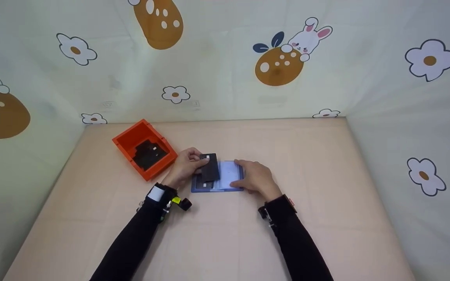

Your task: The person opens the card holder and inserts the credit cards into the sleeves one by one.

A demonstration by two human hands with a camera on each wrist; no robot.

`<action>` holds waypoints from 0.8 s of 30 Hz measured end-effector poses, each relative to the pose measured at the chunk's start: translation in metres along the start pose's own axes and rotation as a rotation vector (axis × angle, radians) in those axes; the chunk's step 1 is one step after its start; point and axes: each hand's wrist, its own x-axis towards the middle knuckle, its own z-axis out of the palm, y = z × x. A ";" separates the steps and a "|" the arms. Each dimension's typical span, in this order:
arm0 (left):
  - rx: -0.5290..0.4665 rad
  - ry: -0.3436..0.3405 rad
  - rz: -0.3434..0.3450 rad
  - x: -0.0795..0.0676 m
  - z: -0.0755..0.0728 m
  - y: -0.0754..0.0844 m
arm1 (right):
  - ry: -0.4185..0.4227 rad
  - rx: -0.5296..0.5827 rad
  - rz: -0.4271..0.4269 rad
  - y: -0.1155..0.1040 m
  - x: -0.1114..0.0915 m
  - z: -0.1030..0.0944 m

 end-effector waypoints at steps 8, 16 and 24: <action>0.182 0.017 0.057 -0.002 0.008 -0.004 | -0.002 0.002 0.005 0.001 0.000 0.000; 0.302 -0.011 0.043 -0.007 0.019 0.000 | -0.013 -0.013 0.013 0.000 0.002 -0.001; 0.308 -0.026 0.134 -0.009 0.020 -0.004 | -0.016 -0.013 0.011 0.001 0.002 -0.001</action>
